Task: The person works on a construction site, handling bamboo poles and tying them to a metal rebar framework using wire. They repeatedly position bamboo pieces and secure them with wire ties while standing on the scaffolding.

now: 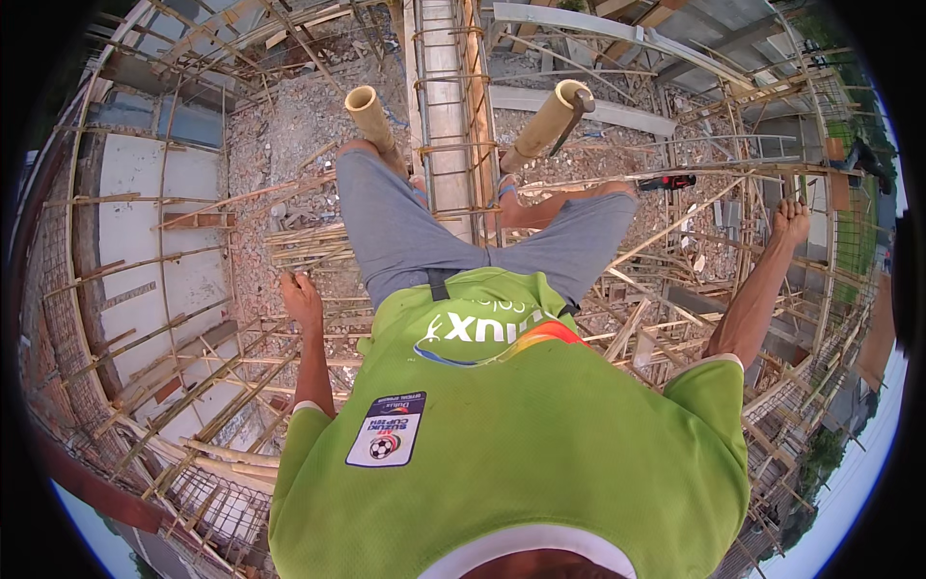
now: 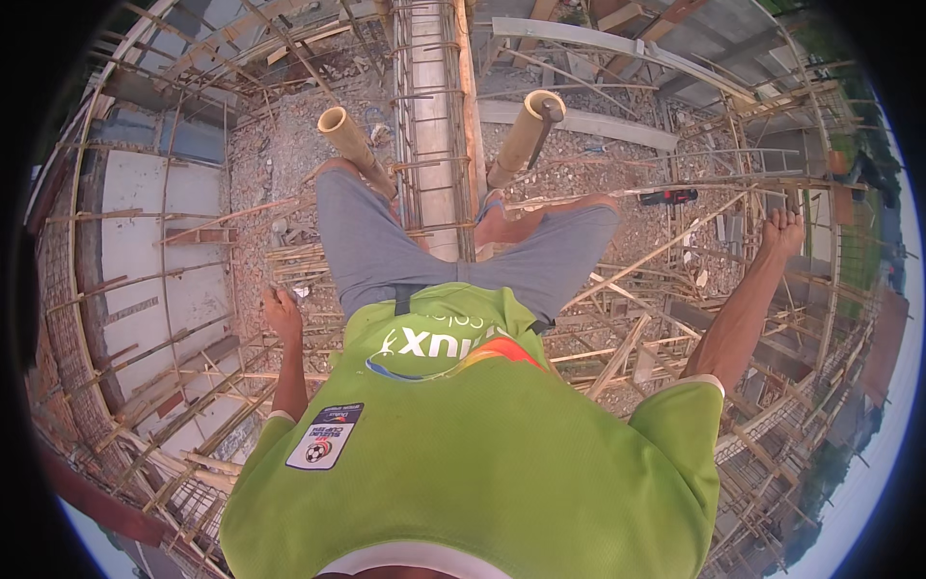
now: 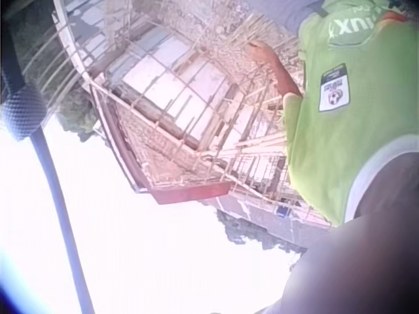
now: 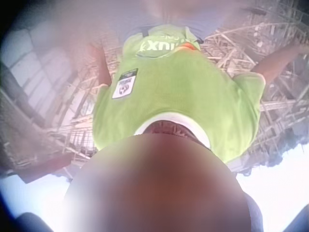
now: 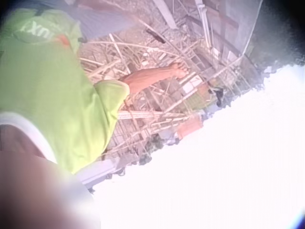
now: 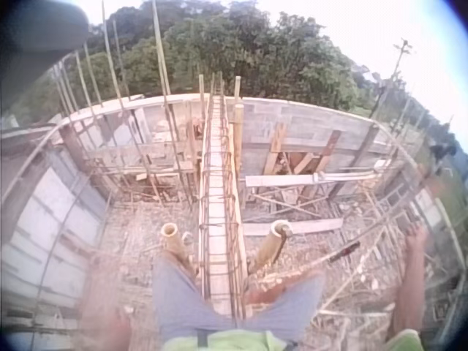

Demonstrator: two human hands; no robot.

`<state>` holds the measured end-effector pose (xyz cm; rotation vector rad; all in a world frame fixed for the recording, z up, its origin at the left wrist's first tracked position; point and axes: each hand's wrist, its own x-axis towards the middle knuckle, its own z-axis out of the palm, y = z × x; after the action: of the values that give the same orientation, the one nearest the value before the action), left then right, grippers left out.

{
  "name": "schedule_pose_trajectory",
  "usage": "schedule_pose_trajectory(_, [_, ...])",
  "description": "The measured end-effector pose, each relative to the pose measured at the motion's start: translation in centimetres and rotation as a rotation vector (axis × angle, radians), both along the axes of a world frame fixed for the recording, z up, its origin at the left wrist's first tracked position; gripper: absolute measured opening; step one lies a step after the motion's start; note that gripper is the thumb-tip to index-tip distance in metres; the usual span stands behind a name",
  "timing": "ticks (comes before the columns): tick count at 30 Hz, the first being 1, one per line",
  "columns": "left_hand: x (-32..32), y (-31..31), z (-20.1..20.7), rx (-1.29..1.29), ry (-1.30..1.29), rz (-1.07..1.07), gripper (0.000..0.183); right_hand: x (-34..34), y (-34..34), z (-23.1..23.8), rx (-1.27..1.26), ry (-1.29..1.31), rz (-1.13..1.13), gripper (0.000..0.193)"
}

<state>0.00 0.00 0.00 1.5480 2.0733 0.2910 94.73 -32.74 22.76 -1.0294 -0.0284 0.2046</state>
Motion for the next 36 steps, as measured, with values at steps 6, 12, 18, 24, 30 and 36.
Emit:
schedule_pose_trajectory(6, [4.3,-2.3,-5.0,0.367,0.161,0.318,0.033,-1.5,-1.6,-1.1,0.069,0.061,-0.017,0.033])
schedule_pose_trajectory(12, [4.1,1.6,-6.0,0.229,-1.287,1.116,0.024,-0.4,-3.4,-2.2,0.097,0.098,0.068,0.032])
schedule_pose_trajectory(18, [-1.9,7.4,-3.7,0.263,-1.182,1.119,0.042,2.3,-8.7,-1.1,0.335,0.141,0.116,0.041])
schedule_pose_trajectory(24, [13.8,3.8,16.9,0.911,-0.649,0.275,0.047,-4.5,-4.0,2.9,0.465,0.132,0.340,0.032])
schedule_pose_trajectory(30, [33.5,0.8,25.8,0.374,-0.703,-1.212,0.129,-15.9,7.6,12.9,0.636,0.065,0.603,0.019])
schedule_pose_trajectory(36, [36.8,-3.6,23.8,-0.992,-0.999,-1.206,0.055,-14.0,6.3,17.3,0.596,-0.182,0.463,0.023])
